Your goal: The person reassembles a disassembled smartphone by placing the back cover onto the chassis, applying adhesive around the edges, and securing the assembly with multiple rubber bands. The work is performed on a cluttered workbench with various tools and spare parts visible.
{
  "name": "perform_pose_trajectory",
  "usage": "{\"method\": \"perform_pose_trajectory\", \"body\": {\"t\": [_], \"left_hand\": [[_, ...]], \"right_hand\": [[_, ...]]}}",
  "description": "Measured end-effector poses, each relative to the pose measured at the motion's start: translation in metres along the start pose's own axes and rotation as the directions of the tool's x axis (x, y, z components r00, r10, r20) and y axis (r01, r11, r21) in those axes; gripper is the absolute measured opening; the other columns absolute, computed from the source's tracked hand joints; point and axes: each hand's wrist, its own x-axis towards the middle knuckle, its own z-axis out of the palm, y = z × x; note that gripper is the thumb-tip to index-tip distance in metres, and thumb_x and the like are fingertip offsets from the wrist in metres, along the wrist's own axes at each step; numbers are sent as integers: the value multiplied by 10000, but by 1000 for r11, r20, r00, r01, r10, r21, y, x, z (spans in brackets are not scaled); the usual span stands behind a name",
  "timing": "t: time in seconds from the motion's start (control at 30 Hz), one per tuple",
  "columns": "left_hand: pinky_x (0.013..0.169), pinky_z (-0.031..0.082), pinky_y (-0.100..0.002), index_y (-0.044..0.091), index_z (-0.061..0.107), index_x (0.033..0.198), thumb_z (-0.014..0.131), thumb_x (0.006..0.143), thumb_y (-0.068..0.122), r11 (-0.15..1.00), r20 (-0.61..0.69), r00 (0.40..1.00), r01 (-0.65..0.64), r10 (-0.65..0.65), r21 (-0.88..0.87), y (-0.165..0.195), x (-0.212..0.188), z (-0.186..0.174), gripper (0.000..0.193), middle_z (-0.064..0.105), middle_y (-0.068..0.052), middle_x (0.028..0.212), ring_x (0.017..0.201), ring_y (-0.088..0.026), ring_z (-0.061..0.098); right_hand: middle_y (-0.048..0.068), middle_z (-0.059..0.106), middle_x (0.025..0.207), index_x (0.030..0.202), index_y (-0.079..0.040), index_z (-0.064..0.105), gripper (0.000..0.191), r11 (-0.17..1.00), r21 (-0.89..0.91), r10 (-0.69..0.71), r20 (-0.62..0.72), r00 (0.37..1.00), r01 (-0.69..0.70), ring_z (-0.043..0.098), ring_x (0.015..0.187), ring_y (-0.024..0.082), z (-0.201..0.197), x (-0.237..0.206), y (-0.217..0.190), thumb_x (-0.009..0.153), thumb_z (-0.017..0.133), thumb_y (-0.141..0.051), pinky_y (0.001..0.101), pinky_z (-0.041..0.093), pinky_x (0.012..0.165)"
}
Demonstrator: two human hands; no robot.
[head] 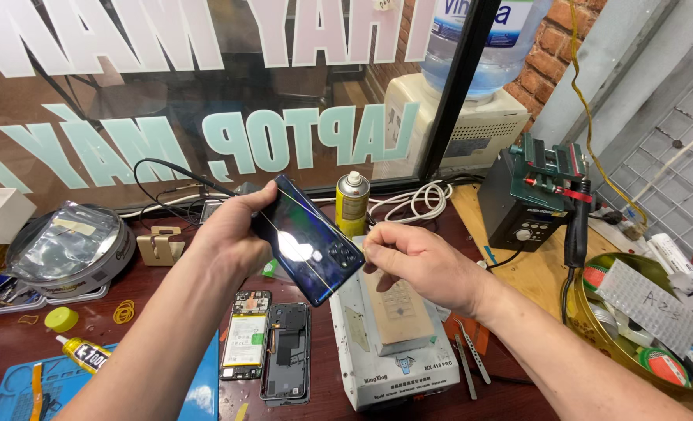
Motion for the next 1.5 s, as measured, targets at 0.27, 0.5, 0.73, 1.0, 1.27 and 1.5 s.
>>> {"method": "perform_pose_trajectory", "body": {"t": [0.27, 0.5, 0.73, 1.0, 1.27, 1.5], "left_hand": [[909, 658, -430, -22, 639, 1089, 658, 992, 110, 974, -130, 990, 23, -54, -226, 0, 8, -6, 165, 722, -114, 1049, 896, -223, 753], [1003, 587, -463, 33, 656, 1093, 602, 996, 200, 968, -61, 998, -12, -3, -252, -28, 3, -17, 200, 735, -97, 1060, 974, -229, 731], [1026, 533, -513, 27, 572, 1182, 492, 1039, 319, 997, 4, 998, 57, -58, 49, -44, -29, -19, 335, 650, -148, 1199, 1126, -290, 655], [965, 584, -525, 29, 599, 1240, 394, 1039, 325, 933, 69, 988, 110, -141, 344, -38, -60, -13, 413, 678, -174, 1172, 1102, -299, 685], [938, 578, -578, 186, 562, 1357, 426, 1017, 298, 936, 257, 957, 34, -131, 349, -32, -70, -14, 383, 682, -114, 1250, 1103, -289, 692], [941, 571, -651, 181, 532, 1398, 456, 992, 256, 939, 290, 949, 19, -125, 342, -28, -71, -11, 419, 678, -137, 1284, 1096, -321, 699]], "right_hand": [[5, 684, 835, 939, -33, 686, 144, 996, -77, -51, -210, 976, 36, 653, 741, 86, 17, -9, -4, 919, 698, -174, 264, 582, 680], [105, 749, 955, 1208, -68, 562, 256, 918, 394, 85, -315, 945, 49, 738, 837, 148, 29, -7, 8, 974, 626, -149, 324, 637, 725], [96, 728, 993, 1295, -43, 585, 320, 897, 435, 285, -432, 856, -79, 690, 850, 137, 17, -5, 21, 992, 561, -144, 331, 585, 714], [69, 730, 999, 1257, -63, 626, 281, 922, 377, 247, -391, 887, -91, 683, 853, 120, -4, -10, 32, 999, 550, -147, 321, 581, 721], [56, 736, 1039, 1261, -47, 631, 305, 914, 386, 252, -302, 919, -124, 704, 875, 123, -19, -12, 31, 983, 568, -155, 335, 606, 735], [68, 737, 1047, 1266, -36, 647, 318, 917, 384, 237, -304, 923, -109, 694, 852, 133, -22, -8, 32, 971, 600, -146, 337, 590, 713]]}}
